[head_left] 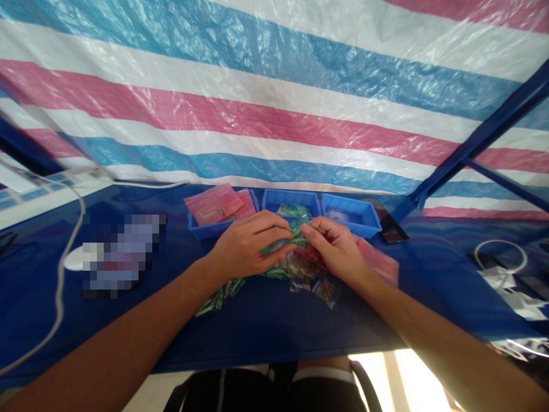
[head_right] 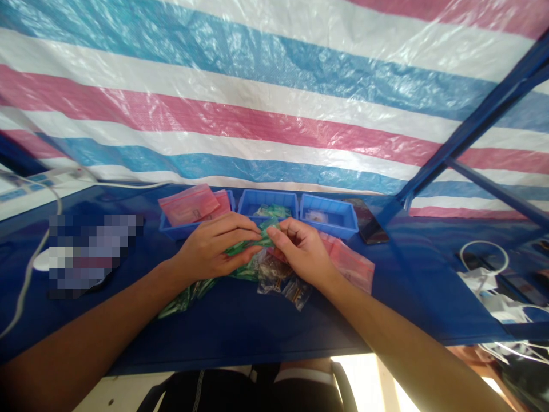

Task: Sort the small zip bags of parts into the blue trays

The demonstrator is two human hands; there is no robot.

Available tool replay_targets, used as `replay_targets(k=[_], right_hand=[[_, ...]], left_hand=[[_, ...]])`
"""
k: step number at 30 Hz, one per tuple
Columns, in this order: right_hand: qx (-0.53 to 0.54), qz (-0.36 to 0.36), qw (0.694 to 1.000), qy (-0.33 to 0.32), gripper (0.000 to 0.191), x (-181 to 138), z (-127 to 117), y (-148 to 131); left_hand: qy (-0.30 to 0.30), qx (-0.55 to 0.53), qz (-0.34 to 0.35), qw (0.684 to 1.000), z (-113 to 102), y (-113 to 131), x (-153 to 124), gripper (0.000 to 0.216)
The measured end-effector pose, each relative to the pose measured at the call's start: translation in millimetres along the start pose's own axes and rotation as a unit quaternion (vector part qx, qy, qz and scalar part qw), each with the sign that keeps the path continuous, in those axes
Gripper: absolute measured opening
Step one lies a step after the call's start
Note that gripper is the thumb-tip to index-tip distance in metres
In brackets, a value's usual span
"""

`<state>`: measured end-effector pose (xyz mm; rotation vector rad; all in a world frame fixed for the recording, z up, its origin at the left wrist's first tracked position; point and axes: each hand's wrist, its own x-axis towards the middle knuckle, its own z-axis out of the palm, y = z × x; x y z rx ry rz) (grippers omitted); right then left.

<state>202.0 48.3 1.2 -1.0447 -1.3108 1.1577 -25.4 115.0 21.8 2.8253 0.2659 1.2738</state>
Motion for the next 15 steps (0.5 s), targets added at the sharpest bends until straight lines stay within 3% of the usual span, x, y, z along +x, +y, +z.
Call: replay_targets(k=[15], right_hand=[[-0.009,0.007,1.000,0.011,0.039,-1.0,2.7,-1.9]], left_hand=[[-0.006,-0.001,-0.001,1.000,0.0,0.8,0.2,0.016]])
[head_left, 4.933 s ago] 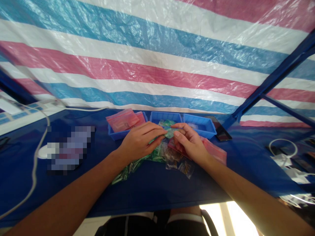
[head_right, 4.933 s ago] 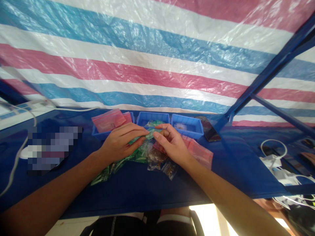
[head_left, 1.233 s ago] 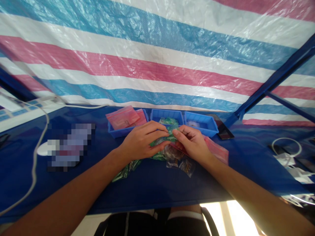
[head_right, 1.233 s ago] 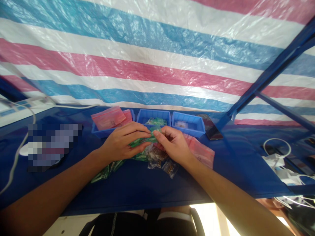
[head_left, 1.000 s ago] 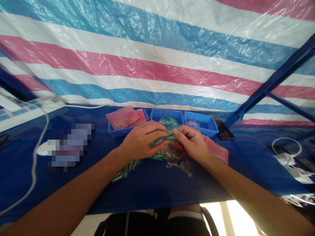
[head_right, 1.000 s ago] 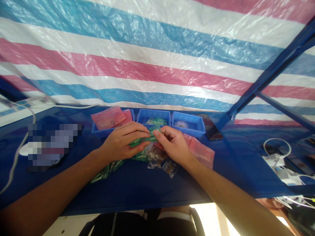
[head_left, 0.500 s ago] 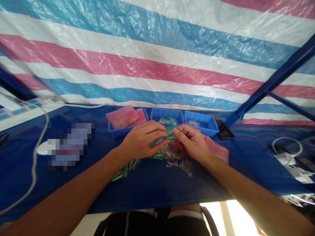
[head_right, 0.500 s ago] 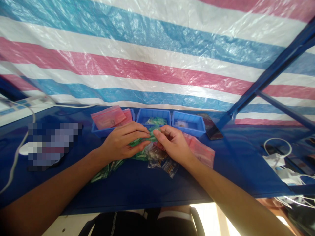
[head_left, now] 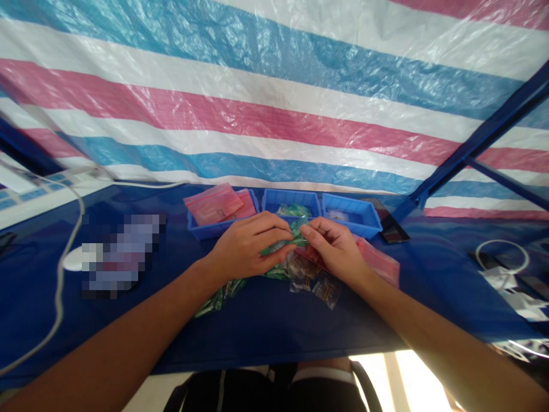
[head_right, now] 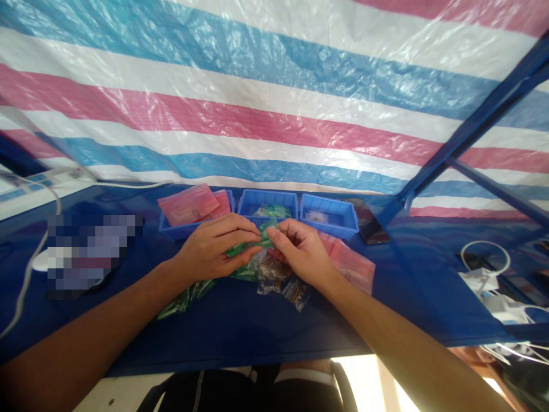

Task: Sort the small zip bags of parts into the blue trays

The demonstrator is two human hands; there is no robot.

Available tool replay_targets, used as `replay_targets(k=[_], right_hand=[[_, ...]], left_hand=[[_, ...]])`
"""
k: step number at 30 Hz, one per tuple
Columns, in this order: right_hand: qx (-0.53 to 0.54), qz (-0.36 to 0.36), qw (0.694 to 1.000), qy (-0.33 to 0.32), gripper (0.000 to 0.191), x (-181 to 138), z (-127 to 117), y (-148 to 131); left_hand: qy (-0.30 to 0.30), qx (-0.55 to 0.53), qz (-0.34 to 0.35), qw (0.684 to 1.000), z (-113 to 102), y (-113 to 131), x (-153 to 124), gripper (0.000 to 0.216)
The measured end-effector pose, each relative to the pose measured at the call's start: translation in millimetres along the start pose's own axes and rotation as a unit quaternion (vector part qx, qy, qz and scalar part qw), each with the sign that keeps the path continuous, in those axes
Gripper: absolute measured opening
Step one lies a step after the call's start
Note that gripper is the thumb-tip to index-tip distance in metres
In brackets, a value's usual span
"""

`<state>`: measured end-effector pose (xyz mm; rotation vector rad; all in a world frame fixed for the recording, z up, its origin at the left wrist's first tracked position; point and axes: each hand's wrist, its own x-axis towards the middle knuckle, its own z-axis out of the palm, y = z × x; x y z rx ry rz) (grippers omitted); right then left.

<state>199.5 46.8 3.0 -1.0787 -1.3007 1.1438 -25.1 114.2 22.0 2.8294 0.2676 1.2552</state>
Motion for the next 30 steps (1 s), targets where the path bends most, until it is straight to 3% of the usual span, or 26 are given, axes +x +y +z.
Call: replay_targets(k=[5,9,14,19,22,24,27,30], right_hand=[[-0.049,-0.120,0.991,0.032,0.043,3,-6,-1],[-0.097,-0.171,0.980,0.024,0.029,7,-9,4],[-0.026,-0.092,0.995,0.025,0.023,8,-5,8],[0.086,-0.006,0.996,0.024,0.047,9,-4,2],[0.123,0.015,0.992,0.005,0.059,10,-5,3],[0.133,0.023,0.991,-0.003,0.051,10,-5,4],[0.127,0.037,0.991,-0.005,0.038,8,-5,2],[0.089,0.023,0.996,-0.009,0.043,6,-5,-2]], left_hand=[[-0.014,-0.016,-0.042,0.999,1,-2,-2,0.012],[0.008,-0.039,-0.088,0.995,1,-2,-1,0.010],[0.029,-0.054,-0.110,0.992,1,0,0,0.014],[0.028,-0.013,-0.080,0.996,-1,0,0,0.077],[0.006,0.000,-0.015,1.000,1,-3,0,0.054],[-0.002,-0.005,0.005,1.000,2,-5,-2,0.037],[0.007,-0.009,-0.007,1.000,3,-6,-3,0.028],[0.028,-0.004,-0.033,0.999,1,-5,-3,0.020]])
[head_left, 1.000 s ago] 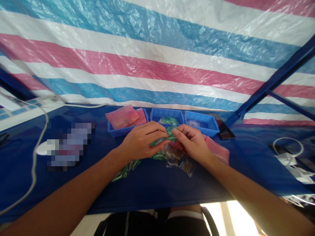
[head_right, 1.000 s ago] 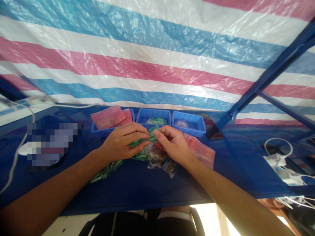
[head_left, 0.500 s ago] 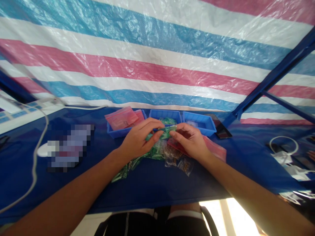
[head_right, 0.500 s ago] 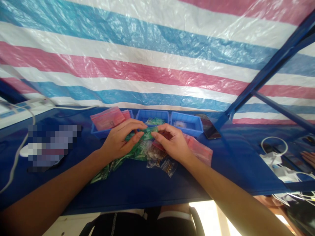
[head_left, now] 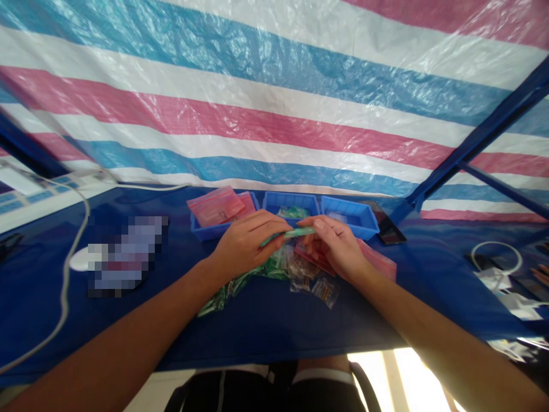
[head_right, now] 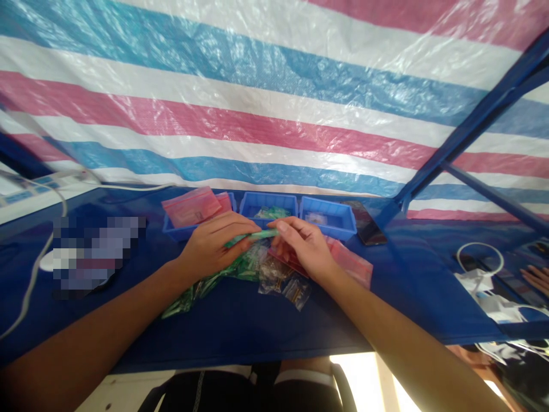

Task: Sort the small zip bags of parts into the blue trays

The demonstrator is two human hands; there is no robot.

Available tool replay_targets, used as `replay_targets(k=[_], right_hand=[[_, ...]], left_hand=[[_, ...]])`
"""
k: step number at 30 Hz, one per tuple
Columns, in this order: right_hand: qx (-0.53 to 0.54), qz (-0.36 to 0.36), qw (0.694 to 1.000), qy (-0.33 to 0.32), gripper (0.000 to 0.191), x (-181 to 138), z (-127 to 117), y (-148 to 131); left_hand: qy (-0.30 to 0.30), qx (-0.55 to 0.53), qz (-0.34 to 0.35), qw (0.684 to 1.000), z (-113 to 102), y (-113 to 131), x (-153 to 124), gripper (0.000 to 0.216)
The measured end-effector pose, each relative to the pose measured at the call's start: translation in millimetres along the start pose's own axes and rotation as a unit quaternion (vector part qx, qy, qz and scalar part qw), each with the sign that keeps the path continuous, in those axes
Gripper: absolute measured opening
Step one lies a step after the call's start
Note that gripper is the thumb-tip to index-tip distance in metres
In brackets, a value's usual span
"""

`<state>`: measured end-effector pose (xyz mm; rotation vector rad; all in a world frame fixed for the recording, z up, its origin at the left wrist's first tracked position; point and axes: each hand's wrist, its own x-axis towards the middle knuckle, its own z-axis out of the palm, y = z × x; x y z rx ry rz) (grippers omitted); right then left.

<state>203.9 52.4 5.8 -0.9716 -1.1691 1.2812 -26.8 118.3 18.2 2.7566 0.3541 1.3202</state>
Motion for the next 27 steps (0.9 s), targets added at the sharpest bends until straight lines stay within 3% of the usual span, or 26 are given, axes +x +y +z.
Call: replay_targets(k=[6,10,13,19,23,27], right_hand=[[-0.070,-0.033,0.997,0.018,0.038,-2.8,4.2,-1.4],[-0.065,-0.014,0.997,0.025,0.045,-1.6,2.7,-2.7],[-0.042,0.001,0.998,0.040,0.053,-0.6,-0.3,-3.6],[0.020,0.043,0.999,0.011,0.054,-0.1,-2.7,1.6],[-0.007,0.029,0.999,0.018,0.046,-1.4,1.9,-1.8],[-0.045,-0.020,0.998,0.029,0.057,-4.0,3.2,-7.9]], left_hand=[[0.003,-0.004,-0.039,0.999,0.1,2.8,0.0,0.019],[0.004,0.006,-0.049,0.999,0.3,4.1,1.0,0.054],[-0.008,0.024,-0.019,0.999,-0.6,3.5,2.5,0.073],[-0.030,0.037,0.047,0.998,0.2,-2.0,3.9,0.041],[-0.015,0.022,0.027,0.999,0.3,-2.9,2.9,0.030],[0.015,0.032,-0.005,0.999,0.5,-0.9,2.5,0.020]])
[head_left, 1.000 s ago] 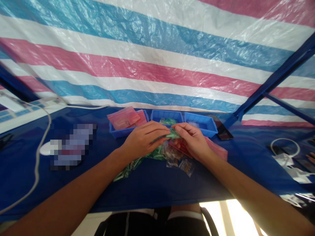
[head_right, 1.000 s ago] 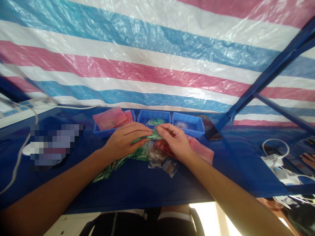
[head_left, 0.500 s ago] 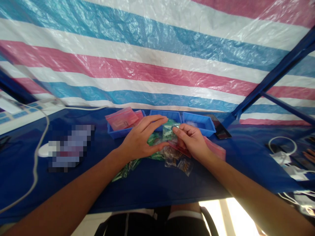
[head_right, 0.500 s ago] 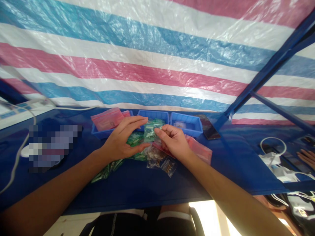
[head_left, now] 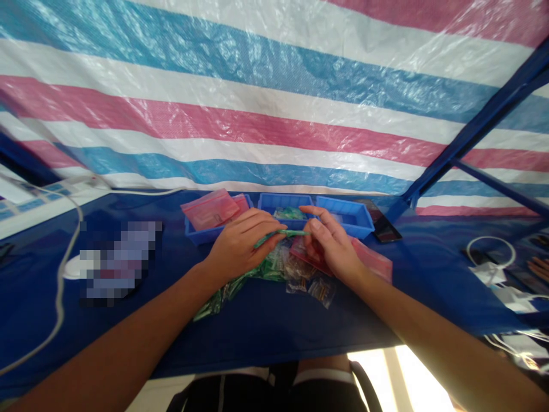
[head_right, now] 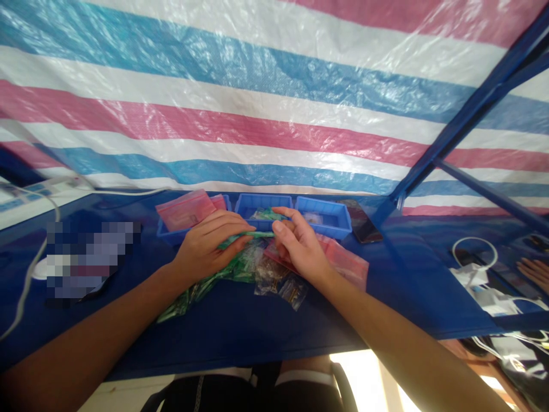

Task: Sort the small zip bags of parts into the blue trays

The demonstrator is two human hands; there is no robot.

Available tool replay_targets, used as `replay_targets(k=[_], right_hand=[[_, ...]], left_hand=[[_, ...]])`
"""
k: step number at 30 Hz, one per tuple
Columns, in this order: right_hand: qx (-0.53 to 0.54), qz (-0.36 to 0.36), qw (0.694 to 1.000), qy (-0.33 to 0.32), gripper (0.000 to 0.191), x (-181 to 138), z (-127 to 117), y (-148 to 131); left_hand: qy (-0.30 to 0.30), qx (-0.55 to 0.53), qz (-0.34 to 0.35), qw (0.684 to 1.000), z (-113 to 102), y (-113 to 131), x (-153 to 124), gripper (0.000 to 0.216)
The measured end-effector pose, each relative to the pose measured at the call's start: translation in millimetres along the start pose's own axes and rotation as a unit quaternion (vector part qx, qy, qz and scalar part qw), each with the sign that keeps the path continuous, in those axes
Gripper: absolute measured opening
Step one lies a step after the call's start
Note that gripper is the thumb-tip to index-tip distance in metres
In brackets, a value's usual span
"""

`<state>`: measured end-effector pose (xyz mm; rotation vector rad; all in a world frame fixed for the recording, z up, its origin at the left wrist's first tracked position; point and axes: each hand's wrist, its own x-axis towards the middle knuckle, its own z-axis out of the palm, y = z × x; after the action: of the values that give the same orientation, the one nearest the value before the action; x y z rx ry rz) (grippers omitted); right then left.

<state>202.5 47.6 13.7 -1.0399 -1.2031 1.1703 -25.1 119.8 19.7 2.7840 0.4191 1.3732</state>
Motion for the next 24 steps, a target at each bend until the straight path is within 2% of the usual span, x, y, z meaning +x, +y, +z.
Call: replay_targets(k=[3,6,8,10,12,14,17,20,24], right_hand=[[-0.048,-0.026,0.998,-0.032,0.047,-1.4,-1.3,1.4],[-0.082,-0.050,0.995,-0.023,0.039,-1.1,-2.0,5.9],[-0.076,-0.046,0.996,-0.016,0.040,0.0,-2.5,7.8],[-0.049,-0.021,0.998,-0.016,0.042,1.3,-3.4,8.0],[-0.010,0.008,1.000,-0.013,0.044,2.3,-4.1,6.8],[0.020,0.030,0.999,-0.009,0.045,2.7,-4.4,5.4],[0.033,0.061,0.997,-0.021,0.046,2.5,-3.5,4.1],[0.041,0.070,0.996,-0.028,0.045,2.2,-1.4,3.7],[0.054,0.028,0.998,-0.014,0.047,1.2,-0.3,0.9]], left_hand=[[-0.002,0.000,-0.013,1.000,1.2,1.0,-0.2,0.014],[0.000,-0.004,-0.021,1.000,1.8,2.2,-0.6,0.015],[-0.004,-0.014,-0.041,0.999,1.0,3.6,-0.4,0.030],[-0.015,-0.021,-0.063,0.998,-0.7,4.8,0.4,0.057],[-0.034,-0.022,-0.056,0.998,-1.9,4.7,1.1,0.076],[-0.052,-0.018,-0.016,0.998,-1.9,3.2,1.2,0.069],[-0.059,-0.022,0.021,0.998,-0.4,-0.2,0.2,0.042],[-0.041,-0.022,0.014,0.999,0.2,-2.4,-1.1,0.034],[-0.024,-0.004,0.002,1.000,0.0,-2.6,-1.9,0.026]])
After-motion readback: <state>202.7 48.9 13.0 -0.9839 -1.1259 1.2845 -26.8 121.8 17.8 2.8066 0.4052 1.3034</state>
